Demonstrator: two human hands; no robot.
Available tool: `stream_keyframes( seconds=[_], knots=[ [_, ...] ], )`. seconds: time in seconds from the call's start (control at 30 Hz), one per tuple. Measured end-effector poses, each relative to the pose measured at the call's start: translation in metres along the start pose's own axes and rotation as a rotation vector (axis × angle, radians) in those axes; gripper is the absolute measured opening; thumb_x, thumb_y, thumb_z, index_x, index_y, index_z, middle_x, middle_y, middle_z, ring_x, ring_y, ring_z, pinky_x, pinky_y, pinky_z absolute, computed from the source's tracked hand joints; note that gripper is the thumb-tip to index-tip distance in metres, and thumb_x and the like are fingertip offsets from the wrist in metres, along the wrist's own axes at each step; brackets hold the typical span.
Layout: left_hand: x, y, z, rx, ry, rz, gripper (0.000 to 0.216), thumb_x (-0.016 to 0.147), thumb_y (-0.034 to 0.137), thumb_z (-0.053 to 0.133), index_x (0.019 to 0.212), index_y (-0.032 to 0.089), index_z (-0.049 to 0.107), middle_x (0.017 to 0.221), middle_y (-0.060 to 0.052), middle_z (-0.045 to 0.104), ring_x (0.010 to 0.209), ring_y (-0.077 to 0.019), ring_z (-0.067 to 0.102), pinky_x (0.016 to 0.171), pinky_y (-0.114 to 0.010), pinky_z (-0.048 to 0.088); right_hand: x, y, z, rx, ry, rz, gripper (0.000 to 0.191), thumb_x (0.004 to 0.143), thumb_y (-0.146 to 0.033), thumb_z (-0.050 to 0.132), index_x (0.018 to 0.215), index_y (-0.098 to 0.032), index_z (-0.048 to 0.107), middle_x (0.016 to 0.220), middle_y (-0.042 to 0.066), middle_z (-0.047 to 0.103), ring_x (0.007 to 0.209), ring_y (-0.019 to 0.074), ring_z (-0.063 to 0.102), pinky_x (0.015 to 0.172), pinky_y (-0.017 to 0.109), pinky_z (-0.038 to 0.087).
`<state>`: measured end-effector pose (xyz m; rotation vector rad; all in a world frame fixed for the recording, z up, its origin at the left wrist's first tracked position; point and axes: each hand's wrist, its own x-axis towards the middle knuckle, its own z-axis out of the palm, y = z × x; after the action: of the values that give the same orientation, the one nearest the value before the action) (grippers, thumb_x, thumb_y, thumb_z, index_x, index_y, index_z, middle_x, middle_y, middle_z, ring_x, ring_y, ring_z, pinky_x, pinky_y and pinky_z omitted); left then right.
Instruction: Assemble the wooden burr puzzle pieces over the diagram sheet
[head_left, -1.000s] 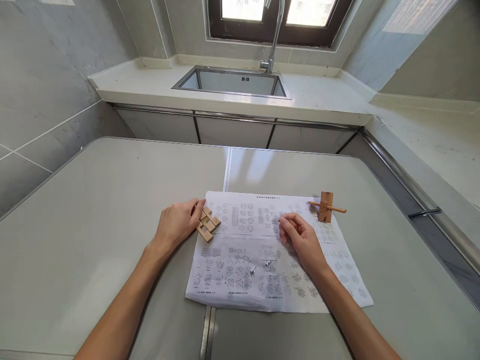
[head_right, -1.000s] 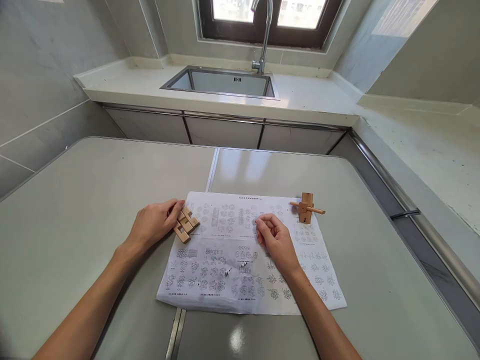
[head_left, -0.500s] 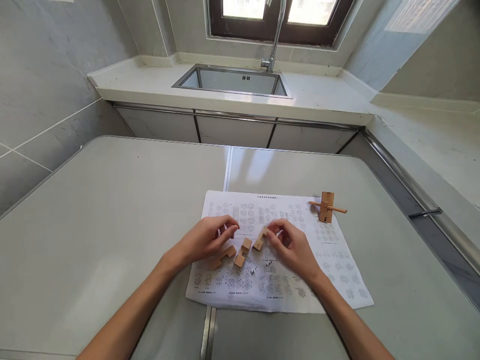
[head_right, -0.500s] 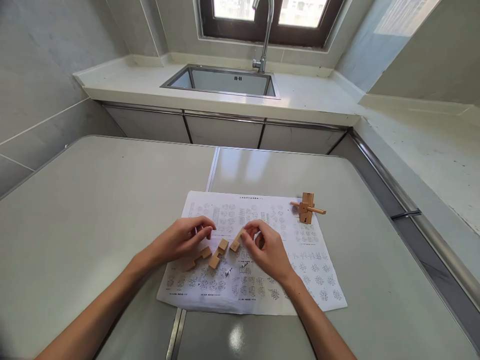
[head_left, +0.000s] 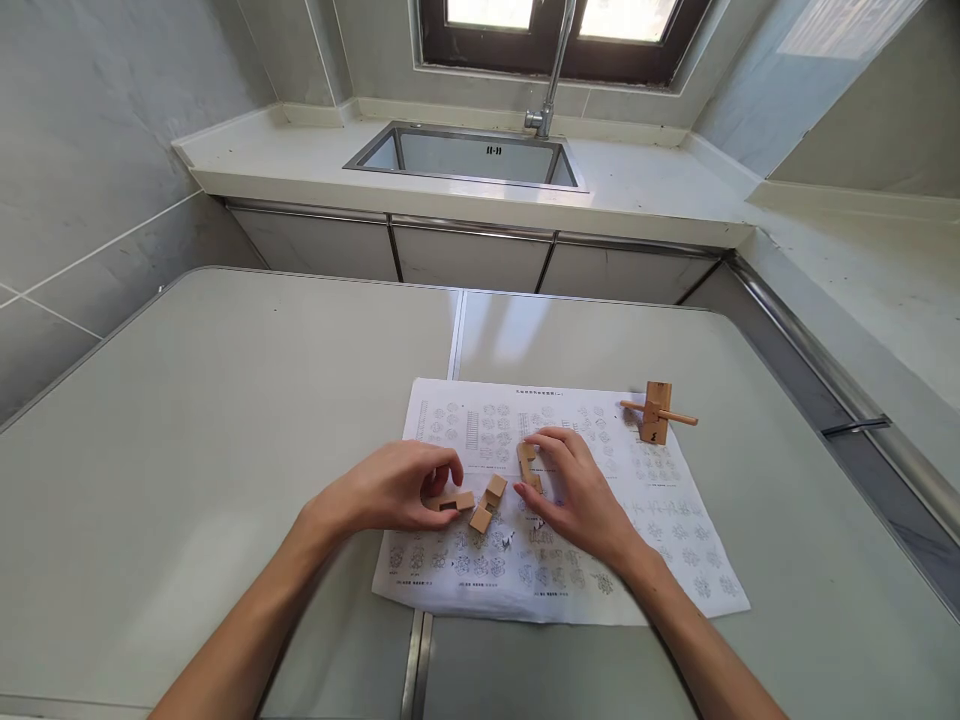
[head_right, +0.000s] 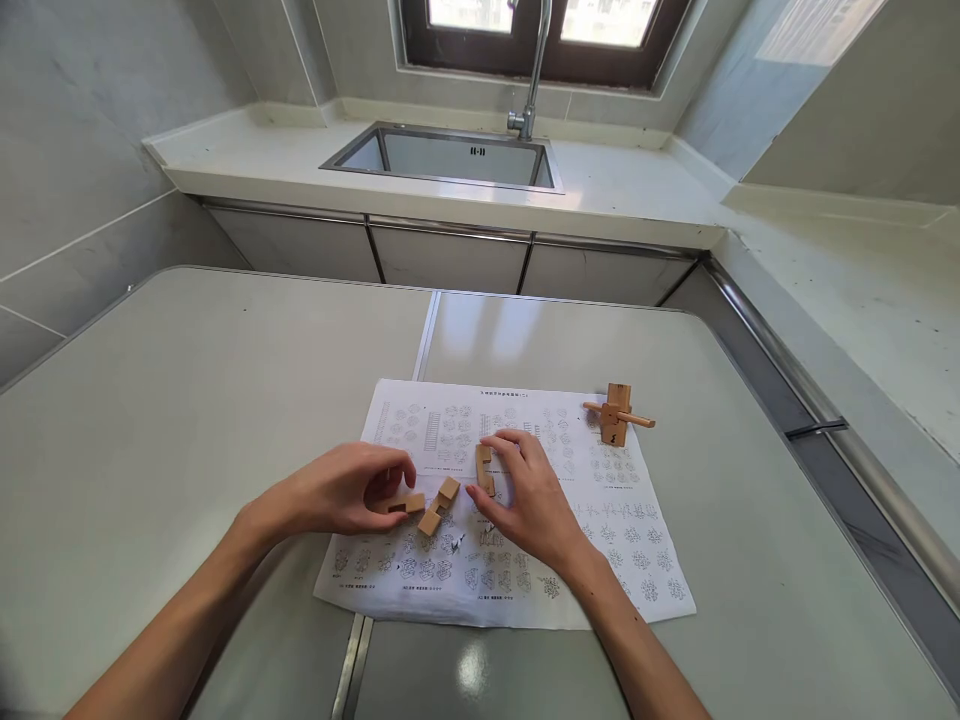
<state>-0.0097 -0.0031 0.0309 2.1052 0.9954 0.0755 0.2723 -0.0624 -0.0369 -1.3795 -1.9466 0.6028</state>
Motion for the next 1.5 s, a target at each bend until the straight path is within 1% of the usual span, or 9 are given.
stream_keyframes(
  seconds=[0.3, 0.43, 0.6, 0.77, 0.93, 1.1, 1.2, 1.33, 1.5],
  knots=[
    [0.002, -0.001, -0.002, -0.018, 0.130, -0.082, 0.034, 0.101, 0.052, 0.057, 0.098, 0.020, 0.069, 0.083, -0.004, 0.075, 0.068, -0.0179, 0.064, 0.061, -0.028, 0.044, -0.001, 0.007, 0.003, -0.017, 0.080, 0.034, 0.035, 0.103, -0.027, 0.058, 0.138, -0.028, 0.055, 0.131, 0.013, 0.060, 0.117, 0.0321, 0.061, 0.098, 0.052, 0.055],
    [0.004, 0.002, -0.001, -0.311, 0.122, -0.047, 0.036, 0.106, 0.054, 0.051, 0.102, 0.020, 0.063, 0.090, -0.006, 0.076, 0.077, -0.0187, 0.068, 0.070, -0.030, 0.051, 0.000, 0.010, 0.004, -0.038, 0.155, 0.044, 0.011, 0.103, -0.029, 0.059, 0.113, -0.025, 0.064, 0.118, 0.012, 0.063, 0.112, 0.0320, 0.060, 0.093, 0.050, 0.054],
    [0.007, 0.010, 0.003, -0.750, 0.036, -0.004, 0.037, 0.108, 0.058, 0.044, 0.103, 0.022, 0.048, 0.094, -0.006, 0.075, 0.070, -0.0165, 0.068, 0.066, -0.032, 0.056, 0.003, 0.002, 0.000, 0.036, 0.189, 0.064, 0.013, 0.106, -0.033, 0.056, 0.108, -0.025, 0.066, 0.111, 0.011, 0.066, 0.100, 0.0282, 0.063, 0.079, 0.041, 0.054],
    [0.010, 0.014, 0.008, -0.930, 0.008, -0.087, 0.039, 0.105, 0.059, 0.053, 0.105, 0.020, 0.053, 0.100, -0.006, 0.072, 0.070, -0.0138, 0.067, 0.071, -0.031, 0.056, 0.001, -0.004, -0.004, 0.164, 0.202, 0.207, 0.021, 0.103, -0.046, 0.062, 0.105, -0.027, 0.071, 0.087, 0.004, 0.069, 0.068, 0.0207, 0.056, 0.062, 0.033, 0.045],
    [0.011, 0.016, 0.010, -1.019, -0.022, -0.089, 0.041, 0.097, 0.050, 0.071, 0.118, 0.017, 0.061, 0.111, -0.009, 0.070, 0.087, -0.0181, 0.072, 0.085, -0.035, 0.060, -0.002, -0.002, -0.003, 0.352, 0.117, 0.299, 0.033, 0.104, -0.054, 0.057, 0.108, -0.026, 0.074, 0.071, 0.000, 0.061, 0.061, 0.0184, 0.051, 0.059, 0.031, 0.042],
    [0.013, 0.014, 0.019, -1.068, -0.054, -0.051, 0.048, 0.096, 0.043, 0.076, 0.132, 0.017, 0.059, 0.120, -0.013, 0.071, 0.098, -0.0243, 0.076, 0.094, -0.043, 0.061, -0.002, -0.007, -0.002, 0.626, -0.050, 0.251, 0.041, 0.109, -0.055, 0.047, 0.134, -0.028, 0.064, 0.088, 0.003, 0.066, 0.068, 0.0180, 0.057, 0.063, 0.032, 0.048],
    [0.015, 0.011, 0.026, -1.132, -0.054, -0.022, 0.056, 0.096, 0.039, 0.076, 0.143, 0.020, 0.051, 0.118, -0.014, 0.074, 0.101, -0.0265, 0.078, 0.097, -0.047, 0.060, -0.003, -0.012, -0.001, 0.722, -0.106, 0.218, 0.038, 0.108, -0.053, 0.051, 0.137, -0.029, 0.057, 0.103, 0.006, 0.071, 0.069, 0.0171, 0.062, 0.064, 0.032, 0.051],
    [0.015, 0.012, 0.033, -1.182, -0.049, -0.029, 0.069, 0.097, 0.037, 0.076, 0.153, 0.024, 0.040, 0.119, -0.014, 0.074, 0.105, -0.0294, 0.079, 0.099, -0.050, 0.058, -0.006, -0.013, 0.003, 0.693, -0.057, 0.209, 0.026, 0.106, -0.049, 0.058, 0.121, -0.028, 0.060, 0.094, 0.004, 0.073, 0.069, 0.0176, 0.064, 0.068, 0.034, 0.053],
    [0.016, 0.019, 0.036, -1.106, -0.079, -0.002, 0.067, 0.095, 0.038, 0.078, 0.151, 0.025, 0.043, 0.115, -0.013, 0.075, 0.102, -0.0308, 0.080, 0.089, -0.044, 0.060, -0.008, -0.013, 0.003, 0.521, 0.032, 0.218, 0.023, 0.101, -0.045, 0.067, 0.117, -0.028, 0.068, 0.077, 0.000, 0.065, 0.068, 0.0195, 0.063, 0.067, 0.034, 0.052]
  ],
)
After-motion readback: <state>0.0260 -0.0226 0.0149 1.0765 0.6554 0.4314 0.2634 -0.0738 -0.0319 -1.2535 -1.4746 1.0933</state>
